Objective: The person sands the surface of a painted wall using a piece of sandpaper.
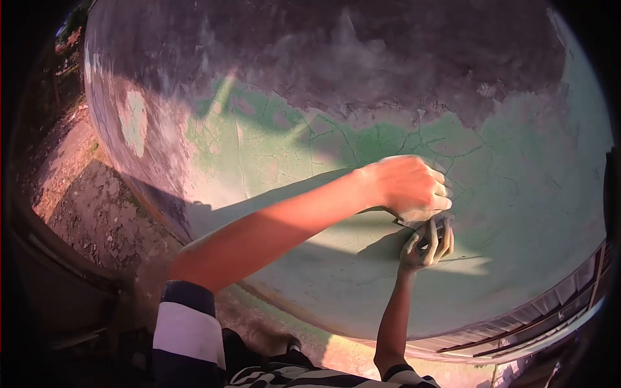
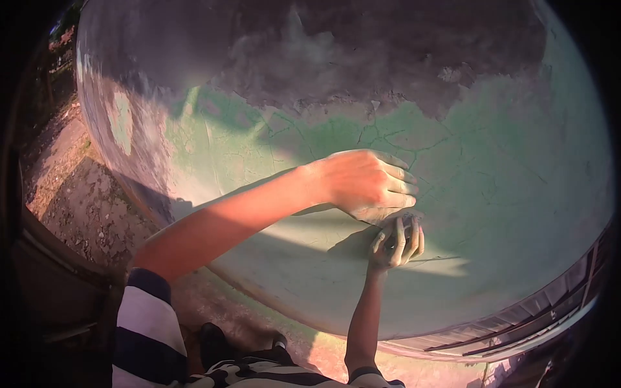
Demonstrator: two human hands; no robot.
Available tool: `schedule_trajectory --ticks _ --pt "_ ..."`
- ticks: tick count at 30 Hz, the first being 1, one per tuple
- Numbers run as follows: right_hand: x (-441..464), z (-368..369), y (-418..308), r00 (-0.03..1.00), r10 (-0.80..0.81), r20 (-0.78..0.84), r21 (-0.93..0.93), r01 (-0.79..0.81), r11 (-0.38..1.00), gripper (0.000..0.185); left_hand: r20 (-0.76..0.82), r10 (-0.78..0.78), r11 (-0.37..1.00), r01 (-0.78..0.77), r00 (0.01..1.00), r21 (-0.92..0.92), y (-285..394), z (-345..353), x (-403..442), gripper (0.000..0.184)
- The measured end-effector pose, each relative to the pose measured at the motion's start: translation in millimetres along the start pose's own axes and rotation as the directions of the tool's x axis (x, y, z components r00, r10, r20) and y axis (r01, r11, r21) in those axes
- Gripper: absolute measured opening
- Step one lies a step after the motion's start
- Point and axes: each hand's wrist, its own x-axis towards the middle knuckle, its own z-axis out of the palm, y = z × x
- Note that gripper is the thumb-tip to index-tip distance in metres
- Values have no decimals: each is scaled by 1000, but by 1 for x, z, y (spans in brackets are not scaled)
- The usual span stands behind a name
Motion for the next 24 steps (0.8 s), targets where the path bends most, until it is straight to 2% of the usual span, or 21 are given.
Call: schedule_trajectory --ticks 1,3,5,6,8,9,10,11,14,15,17,18,20,21,24 --pt "-1 0 -1 1000 9 -10 5 -8 1000 36 -79 27 999 -29 997 -32 -14 -11 9 33" --pt "-8 6 2 999 22 -34 -2 -22 1000 41 -238 229 971 -205 944 121 -41 -43 42 37" --pt "-14 8 1 998 39 -49 -9 -39 999 43 -265 205 976 -177 942 125 -50 -72 69 39" --pt "-13 9 -1 998 43 -56 1 -43 999 42 -256 236 971 -221 937 88 -54 -81 81 39" --pt "-16 10 -1 998 42 -40 25 -41 999 34 -243 275 928 -191 930 319 -62 -91 101 44" --pt "-15 10 -2 998 61 -15 15 -61 998 36 -234 303 927 -229 924 297 -67 -90 108 44" --pt "-17 8 -6 996 86 14 8 -86 996 38 -207 253 923 -172 945 343 -70 -84 111 46" --pt "-19 8 -11 993 117 27 -22 -116 993 43 -180 199 913 -115 963 392 -72 -78 112 48" --pt "-11 6 -52 950 300 86 -80 -294 953 67 -131 199 907 -132 971 400 -72 -80 108 49" --pt "-5 8 -66 947 312 78 -90 -305 948 67 -146 197 913 -127 969 388 -73 -80 107 47" --pt "4 10 -95 787 595 163 -149 -577 803 84 -147 187 916 -118 971 382 -71 -81 109 47" --pt "6 14 -103 783 599 165 -153 -580 800 84 -148 170 918 -102 974 384 -70 -82 109 46" --pt "10 20 -112 676 709 203 -184 -684 705 96 -159 156 926 -88 975 366 -69 -83 111 45" --pt "16 22 -116 655 728 204 -234 -689 685 90 -165 148 934 -83 975 347 -69 -82 110 45" --pt "29 18 -111 644 742 186 -217 -710 670 85 -188 154 941 -86 970 327 -71 -81 109 42"
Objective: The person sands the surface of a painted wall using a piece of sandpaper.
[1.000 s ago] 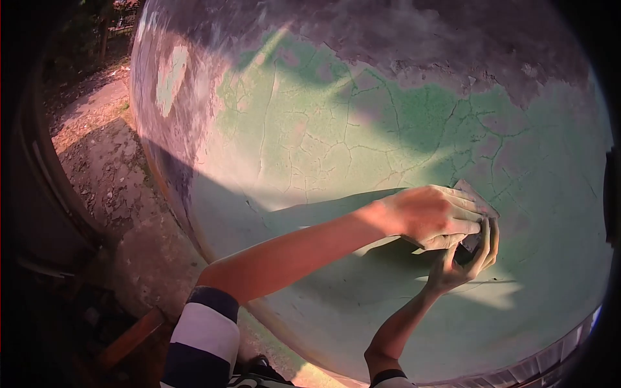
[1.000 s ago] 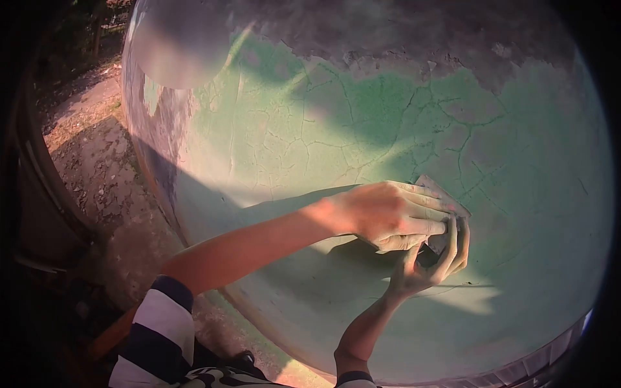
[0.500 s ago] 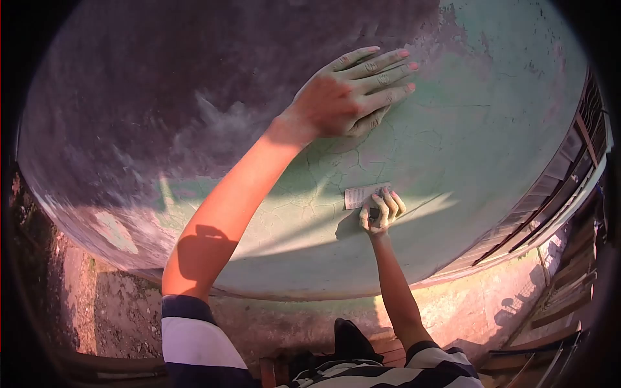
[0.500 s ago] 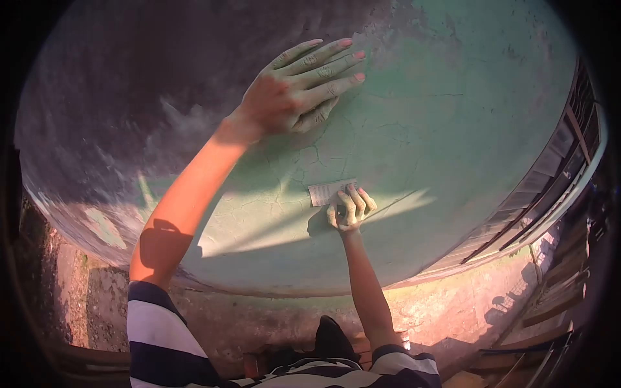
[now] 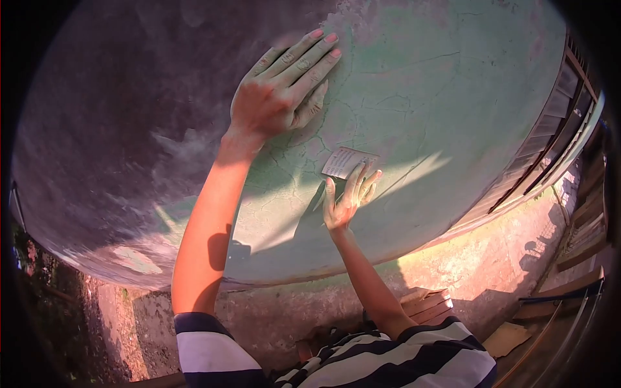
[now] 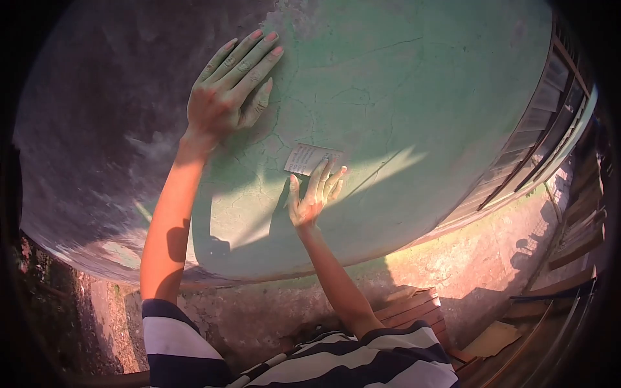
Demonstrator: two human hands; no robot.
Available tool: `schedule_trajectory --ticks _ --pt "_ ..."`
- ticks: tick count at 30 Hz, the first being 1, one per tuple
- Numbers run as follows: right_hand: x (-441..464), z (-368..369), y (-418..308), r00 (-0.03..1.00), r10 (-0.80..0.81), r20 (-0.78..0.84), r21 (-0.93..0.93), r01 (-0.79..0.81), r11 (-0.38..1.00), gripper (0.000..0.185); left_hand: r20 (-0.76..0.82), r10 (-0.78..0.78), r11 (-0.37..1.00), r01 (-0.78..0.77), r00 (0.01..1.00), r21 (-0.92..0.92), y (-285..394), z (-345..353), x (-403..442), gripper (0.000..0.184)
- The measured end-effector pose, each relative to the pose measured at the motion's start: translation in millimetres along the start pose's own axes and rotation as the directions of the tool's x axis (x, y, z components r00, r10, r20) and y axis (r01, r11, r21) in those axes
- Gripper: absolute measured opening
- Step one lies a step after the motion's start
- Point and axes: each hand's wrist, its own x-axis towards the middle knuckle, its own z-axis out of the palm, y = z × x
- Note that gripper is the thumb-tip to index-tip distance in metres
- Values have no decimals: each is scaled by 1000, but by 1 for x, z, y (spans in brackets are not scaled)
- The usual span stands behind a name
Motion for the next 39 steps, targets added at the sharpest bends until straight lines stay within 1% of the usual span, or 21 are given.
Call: schedule_trajectory --ticks 2,5,9,11,14,15,16,18,19,20,22,25,26,28,29,30,33,35,36,38,39 --pt "6 -2 2 999 34 -6 44 -34 998 80 0 6 1000 -6 1000 3 0 0 0 42" --pt "9 -3 8 997 11 -75 111 -2 994 72 -14 4 1000 -4 1000 -9 -1 1 -2 43" --pt "11 1 14 991 -21 -132 101 34 994 69 -32 6 999 -7 999 -35 -2 3 -1 43" --pt "13 2 10 977 -38 -208 39 48 998 62 -30 11 999 -13 999 -50 -1 2 -4 43" --pt "16 5 8 961 -42 -272 33 53 998 54 -53 88 986 -94 995 -137 -5 0 -5 42" --pt "18 5 5 951 -39 -308 15 46 999 38 -59 133 973 -142 989 -182 -6 -2 -5 39" --pt "22 8 6 943 -24 -333 3 27 1000 38 -72 179 955 -190 981 -226 -8 -3 -5 36" --pt "26 12 11 897 -128 -422 90 183 979 22 -67 207 920 -217 976 -327 -11 0 -12 31" --pt "32 8 0 889 -114 -443 77 165 983 10 -50 219 886 -221 974 -407 -13 -1 -13 26" --pt "33 8 -5 879 -100 -466 62 146 987 10 -63 246 871 -249 967 -424 -14 -1 -14 26" --pt "31 5 -14 917 -96 -388 205 187 961 9 -35 241 847 -228 970 -480 -12 -3 -11 17" --pt "16 18 -30 926 -76 -369 249 177 952 9 -68 281 822 -276 957 -499 -13 -1 -10 16" --pt "9 24 -33 930 -75 -359 270 181 946 15 -90 291 801 -294 953 -522 -12 0 -9 16" --pt "0 31 -40 922 -114 -371 271 225 936 29 -41 257 849 -246 966 -467 -11 -1 -10 15" --pt "0 31 -41 919 -168 -356 197 250 948 43 -46 259 849 -250 965 -465 -10 -1 -10 13" --pt "0 32 -43 941 -108 -322 238 191 952 54 -58 254 843 -250 966 -476 -10 0 -10 13" --pt "22 19 -37 941 -69 -330 190 138 972 55 -63 309 841 -304 949 -447 -13 0 -9 11" --pt "43 4 -32 906 -8 -423 35 26 999 48 -76 309 845 -310 948 -436 -11 -1 -9 10" --pt "45 3 -25 902 -13 -431 30 29 999 48 -86 312 842 -317 946 -436 -11 -1 -10 10" --pt "50 1 -9 890 150 -431 184 -76 980 42 -86 324 838 -328 942 -435 -11 2 -7 10" --pt "47 -1 -12 889 125 -441 147 -66 987 45 -105 335 828 -346 936 -440 -12 6 -1 10"
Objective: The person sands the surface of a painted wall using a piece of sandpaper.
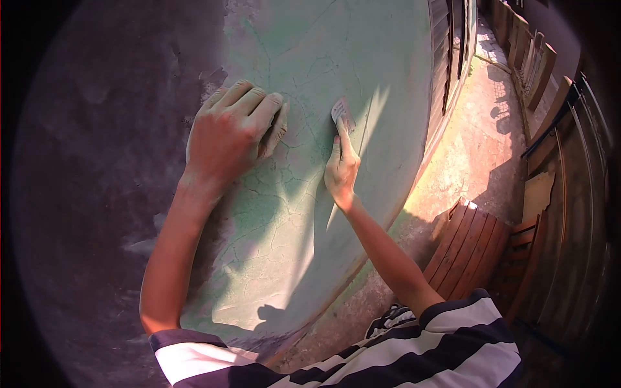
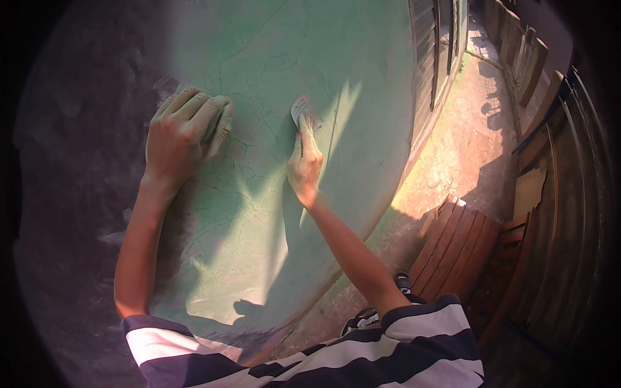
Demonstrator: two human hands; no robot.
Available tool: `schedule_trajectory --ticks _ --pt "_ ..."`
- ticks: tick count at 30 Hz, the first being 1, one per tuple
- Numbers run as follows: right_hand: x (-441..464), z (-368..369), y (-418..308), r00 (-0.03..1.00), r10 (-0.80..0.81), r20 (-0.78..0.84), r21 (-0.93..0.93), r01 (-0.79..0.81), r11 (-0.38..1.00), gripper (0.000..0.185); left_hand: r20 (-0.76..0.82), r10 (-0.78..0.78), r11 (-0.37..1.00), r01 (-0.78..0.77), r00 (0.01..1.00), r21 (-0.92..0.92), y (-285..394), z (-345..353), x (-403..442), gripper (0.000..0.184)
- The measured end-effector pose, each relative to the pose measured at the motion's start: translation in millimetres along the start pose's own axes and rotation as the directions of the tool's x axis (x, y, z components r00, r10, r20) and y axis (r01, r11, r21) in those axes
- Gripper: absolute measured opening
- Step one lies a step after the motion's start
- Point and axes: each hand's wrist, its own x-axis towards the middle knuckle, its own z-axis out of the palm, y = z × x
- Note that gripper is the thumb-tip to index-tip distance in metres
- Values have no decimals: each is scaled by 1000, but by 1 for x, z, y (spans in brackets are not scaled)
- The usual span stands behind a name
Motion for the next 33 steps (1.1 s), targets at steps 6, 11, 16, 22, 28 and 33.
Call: schedule_trajectory --ticks 6,11,16,22,28,33 --pt "-105 6 -41 989 -58 135 68 49 996 56 9 11 999 -11 1000 36 3 -7 -16 14" --pt "-42 11 -33 996 -16 88 123 5 992 58 44 43 999 -42 998 -24 3 -22 -24 18" --pt "-57 26 -35 1000 -19 -11 86 19 996 58 38 27 999 -26 999 -43 0 -22 -22 19" --pt "-65 6 -23 992 -77 95 67 71 995 61 3 16 996 -16 1000 -83 3 -21 -26 19" --pt "-34 11 9 982 168 -84 33 -166 986 56 -35 10 997 -12 999 -73 4 -14 -25 18" --pt "-108 6 -10 999 25 37 5 -25 1000 50 -40 4 998 -7 999 -61 6 -15 -25 16"
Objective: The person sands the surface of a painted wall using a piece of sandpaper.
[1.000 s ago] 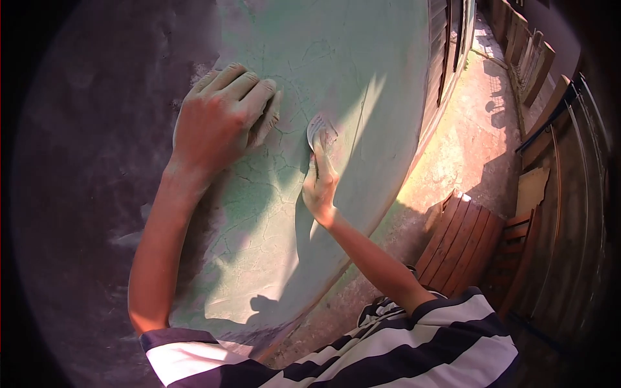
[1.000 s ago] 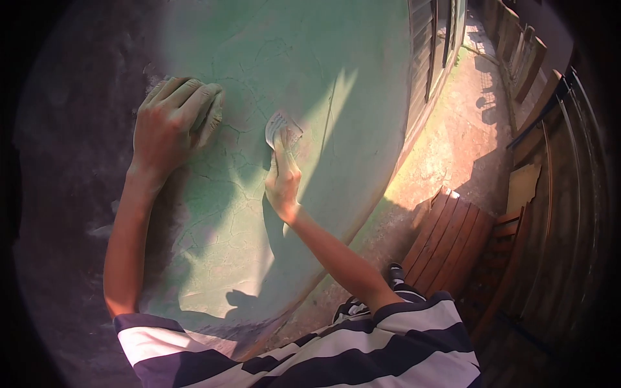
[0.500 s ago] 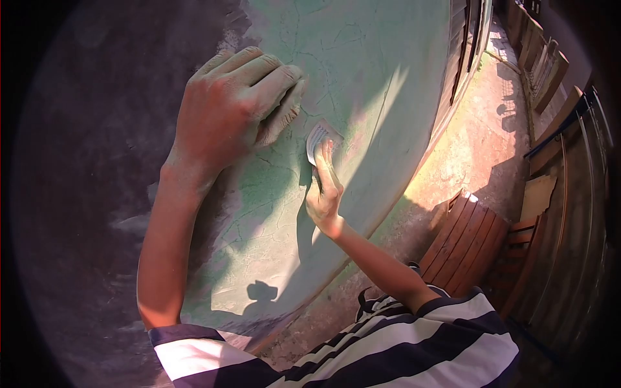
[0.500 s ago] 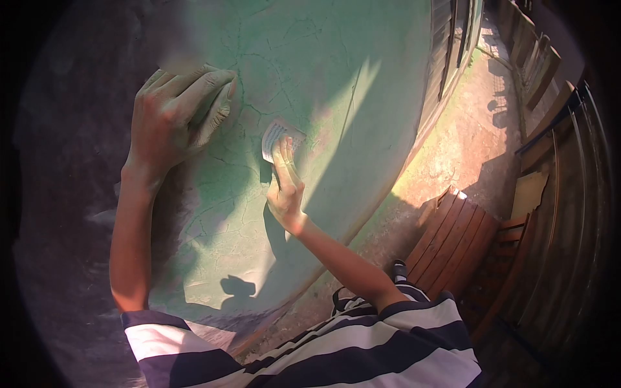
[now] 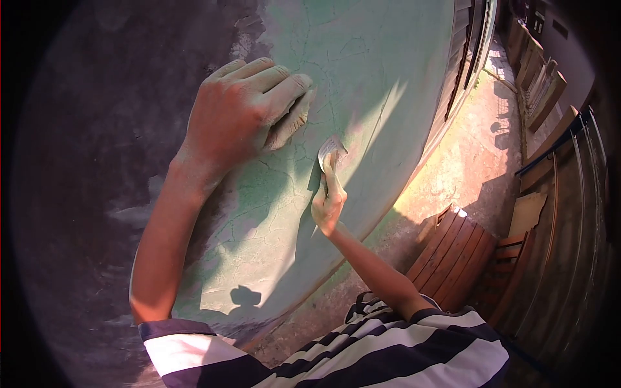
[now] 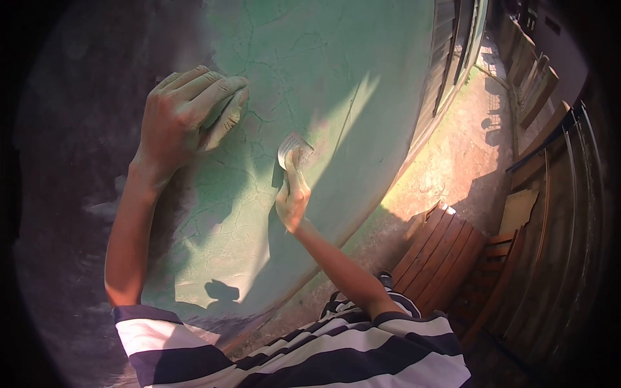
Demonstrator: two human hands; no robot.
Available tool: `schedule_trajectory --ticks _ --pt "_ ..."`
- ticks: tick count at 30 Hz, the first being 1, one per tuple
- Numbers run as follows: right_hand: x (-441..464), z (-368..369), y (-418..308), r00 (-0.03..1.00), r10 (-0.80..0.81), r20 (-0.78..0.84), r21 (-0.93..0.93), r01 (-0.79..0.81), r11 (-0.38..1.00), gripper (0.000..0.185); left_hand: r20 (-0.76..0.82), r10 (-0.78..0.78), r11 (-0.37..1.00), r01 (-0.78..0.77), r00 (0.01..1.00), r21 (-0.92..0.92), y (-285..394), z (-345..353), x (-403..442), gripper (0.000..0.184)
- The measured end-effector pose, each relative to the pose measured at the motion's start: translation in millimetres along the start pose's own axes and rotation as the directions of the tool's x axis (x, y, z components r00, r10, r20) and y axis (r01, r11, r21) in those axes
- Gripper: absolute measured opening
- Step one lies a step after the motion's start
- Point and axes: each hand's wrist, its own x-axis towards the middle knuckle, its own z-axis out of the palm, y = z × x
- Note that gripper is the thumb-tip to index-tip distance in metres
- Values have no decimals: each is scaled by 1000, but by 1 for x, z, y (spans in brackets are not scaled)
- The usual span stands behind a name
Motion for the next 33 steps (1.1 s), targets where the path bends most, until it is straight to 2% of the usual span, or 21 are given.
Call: schedule_trajectory --ticks 2,4,5,6,8,10,14,15,16,17,19,20,22,25,26,28,29,31,32,33 --pt "42 -2 15 999 -8 -43 60 11 998 46 -7 -26 999 26 1000 -30 0 0 0 16" --pt "84 -4 6 995 43 -90 16 -42 999 44 8 -32 999 32 999 -31 -1 0 0 17" --pt "91 -4 6 984 128 -121 21 -126 992 43 19 -43 999 43 999 -31 0 0 -1 17" --pt "92 -4 7 966 211 -151 29 -209 978 42 22 -51 998 52 998 -31 -1 1 -1 17" --pt "37 0 7 971 214 -109 33 -212 977 41 17 -67 996 68 998 -63 -1 2 -1 18" --pt "-14 -3 -8 999 29 20 -27 -29 999 40 28 -102 989 104 994 -106 0 1 -3 18" --pt "35 -11 1 999 -27 19 -20 27 999 45 75 -136 978 146 988 -147 -2 -2 -2 20" --pt "69 -13 -8 983 179 -25 44 -178 983 49 86 -136 978 147 987 -146 -2 -1 -2 20" --pt "83 -13 -12 924 379 -50 112 -372 921 53 69 -119 982 127 991 -137 -3 0 -2 20" --pt "74 -10 -8 921 388 -42 113 -381 917 53 52 -103 986 109 993 -128 -3 1 -3 20" --pt "50 0 12 984 128 -124 -15 -131 991 53 50 -113 987 118 992 -112 -4 3 -4 19" --pt "24 1 11 984 129 -123 -16 -132 991 53 40 -117 987 121 992 -103 -4 4 -4 18" --pt "-31 -1 -1 998 59 -7 -15 -59 998 41 49 -112 986 117 992 -118 -4 1 -3 18" --pt "-1 -5 12 999 35 -38 20 -35 999 39 60 -94 986 101 994 -130 -2 1 -4 17" --pt "24 -7 12 985 169 -44 63 -166 984 39 52 -84 988 90 995 -125 -3 1 -4 17" --pt "71 -14 0 864 502 -34 128 -494 860 40 63 -97 986 104 993 -127 -3 1 -4 17" --pt "65 -10 3 864 502 -28 127 -495 859 40 73 -111 984 120 991 -132 -2 0 -4 17" --pt "46 1 14 980 116 -162 -37 -123 992 40 68 -108 985 116 992 -125 -2 1 -5 17" --pt "24 4 12 981 111 -159 -37 -118 992 40 61 -97 987 103 993 -119 -2 1 -4 17" --pt "-8 2 2 994 84 -74 -21 -86 996 41 57 -98 988 104 994 -117 -1 1 -4 17"
